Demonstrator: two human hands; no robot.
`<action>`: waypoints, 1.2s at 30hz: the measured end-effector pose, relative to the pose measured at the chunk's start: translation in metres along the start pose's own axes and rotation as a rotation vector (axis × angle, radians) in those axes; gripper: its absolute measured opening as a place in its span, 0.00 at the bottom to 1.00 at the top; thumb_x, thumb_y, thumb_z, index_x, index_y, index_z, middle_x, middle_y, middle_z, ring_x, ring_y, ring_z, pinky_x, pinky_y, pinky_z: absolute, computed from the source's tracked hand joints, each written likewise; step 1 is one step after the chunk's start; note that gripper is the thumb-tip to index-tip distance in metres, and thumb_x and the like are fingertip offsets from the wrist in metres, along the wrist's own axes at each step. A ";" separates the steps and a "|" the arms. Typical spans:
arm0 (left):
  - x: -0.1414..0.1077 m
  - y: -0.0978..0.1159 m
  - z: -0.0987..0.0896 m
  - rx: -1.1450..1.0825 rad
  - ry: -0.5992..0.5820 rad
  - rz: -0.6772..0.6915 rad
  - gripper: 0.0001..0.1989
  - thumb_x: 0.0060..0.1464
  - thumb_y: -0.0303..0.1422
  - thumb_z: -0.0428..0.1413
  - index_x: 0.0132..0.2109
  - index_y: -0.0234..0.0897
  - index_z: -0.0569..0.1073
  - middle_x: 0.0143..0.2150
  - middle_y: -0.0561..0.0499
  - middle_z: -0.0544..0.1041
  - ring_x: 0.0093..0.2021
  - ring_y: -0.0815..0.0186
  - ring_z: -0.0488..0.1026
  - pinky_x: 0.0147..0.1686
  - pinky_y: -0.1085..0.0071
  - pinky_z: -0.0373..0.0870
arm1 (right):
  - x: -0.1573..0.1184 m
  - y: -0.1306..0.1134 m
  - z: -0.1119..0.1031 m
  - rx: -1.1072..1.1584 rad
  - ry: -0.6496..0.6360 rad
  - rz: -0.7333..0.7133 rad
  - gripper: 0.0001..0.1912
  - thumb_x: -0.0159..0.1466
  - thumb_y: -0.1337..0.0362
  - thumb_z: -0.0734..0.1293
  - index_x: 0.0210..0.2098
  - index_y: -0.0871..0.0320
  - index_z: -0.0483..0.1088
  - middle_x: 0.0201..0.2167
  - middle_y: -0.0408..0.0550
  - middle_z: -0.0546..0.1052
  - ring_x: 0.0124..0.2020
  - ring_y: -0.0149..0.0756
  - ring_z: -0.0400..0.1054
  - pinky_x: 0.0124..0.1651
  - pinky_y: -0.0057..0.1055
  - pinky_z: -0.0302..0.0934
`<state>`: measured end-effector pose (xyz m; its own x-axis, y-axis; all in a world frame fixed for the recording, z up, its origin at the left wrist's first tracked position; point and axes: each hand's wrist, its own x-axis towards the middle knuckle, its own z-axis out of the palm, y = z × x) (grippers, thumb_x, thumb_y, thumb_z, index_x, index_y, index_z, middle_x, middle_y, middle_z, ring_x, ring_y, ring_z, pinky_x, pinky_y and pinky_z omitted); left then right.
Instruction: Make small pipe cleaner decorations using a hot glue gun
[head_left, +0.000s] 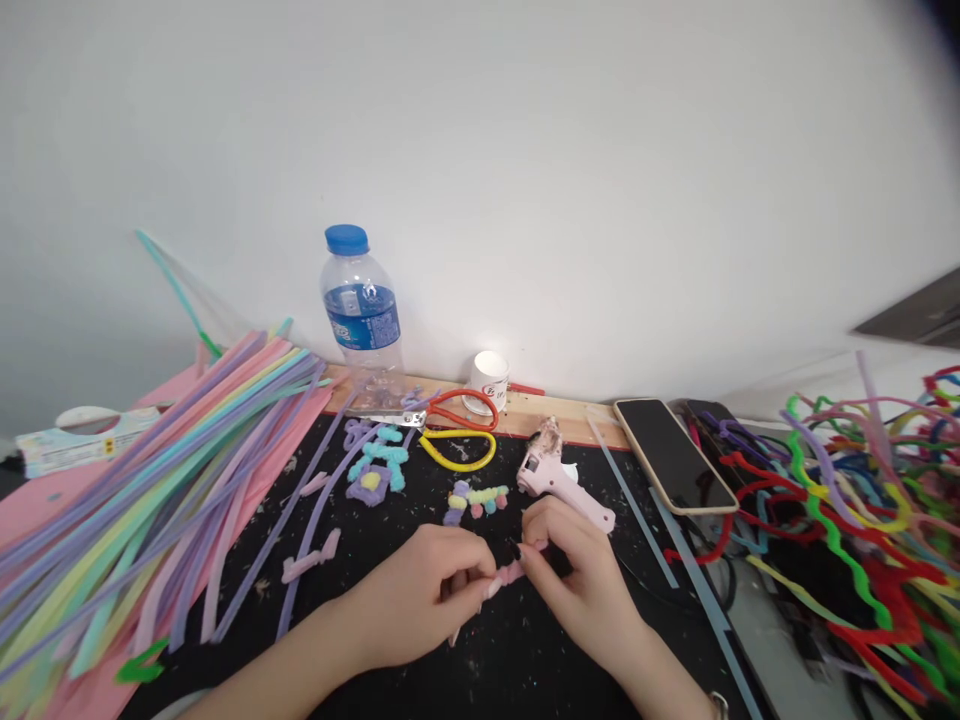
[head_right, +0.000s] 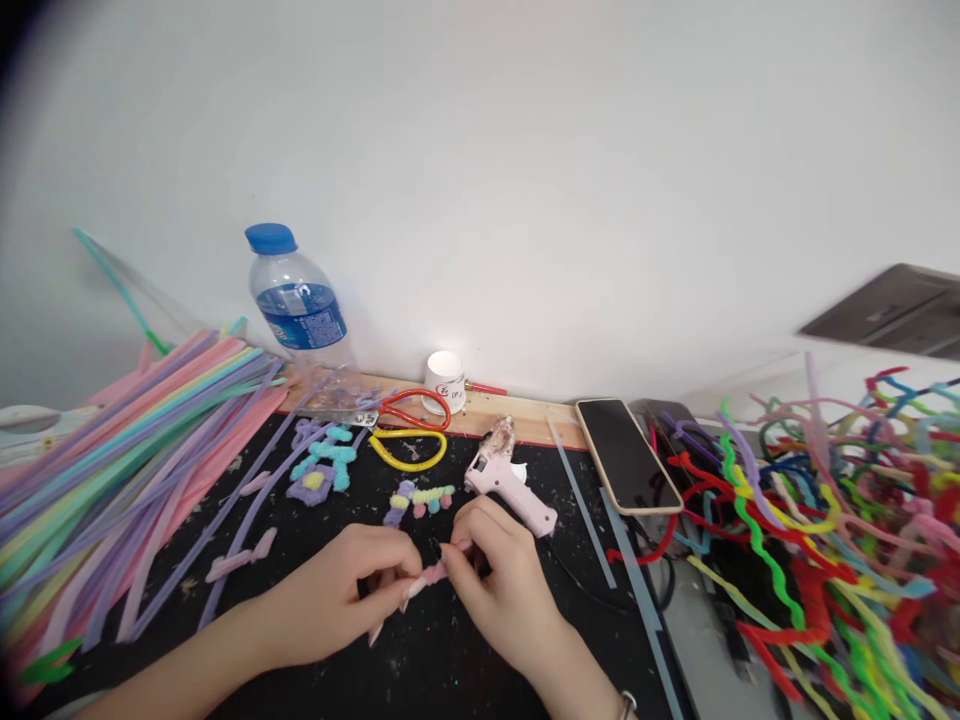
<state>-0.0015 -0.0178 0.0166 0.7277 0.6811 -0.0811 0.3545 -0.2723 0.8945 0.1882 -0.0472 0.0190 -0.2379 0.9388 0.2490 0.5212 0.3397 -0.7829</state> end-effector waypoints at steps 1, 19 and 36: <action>0.000 0.000 0.000 0.063 0.012 0.038 0.11 0.57 0.31 0.49 0.27 0.35 0.67 0.23 0.56 0.67 0.23 0.72 0.66 0.28 0.77 0.63 | 0.000 0.000 0.000 -0.004 -0.008 0.014 0.10 0.63 0.70 0.59 0.26 0.56 0.56 0.27 0.43 0.64 0.28 0.32 0.60 0.29 0.28 0.55; -0.002 -0.002 -0.002 0.175 0.007 0.159 0.09 0.60 0.28 0.46 0.36 0.37 0.71 0.32 0.53 0.74 0.33 0.68 0.69 0.35 0.76 0.61 | 0.000 0.002 0.003 -0.046 -0.076 0.183 0.12 0.61 0.70 0.59 0.22 0.57 0.56 0.22 0.41 0.64 0.23 0.29 0.58 0.26 0.26 0.52; 0.001 -0.004 -0.001 0.097 0.105 0.041 0.09 0.57 0.31 0.50 0.31 0.36 0.73 0.24 0.55 0.70 0.24 0.72 0.64 0.27 0.78 0.59 | -0.002 0.007 0.015 0.597 -0.060 0.558 0.15 0.62 0.52 0.61 0.29 0.56 0.57 0.13 0.31 0.57 0.10 0.21 0.47 0.13 0.19 0.40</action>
<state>-0.0031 -0.0148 0.0131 0.6791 0.7341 0.0057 0.3846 -0.3624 0.8490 0.1796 -0.0479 0.0045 -0.1247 0.9504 -0.2850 0.0555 -0.2801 -0.9584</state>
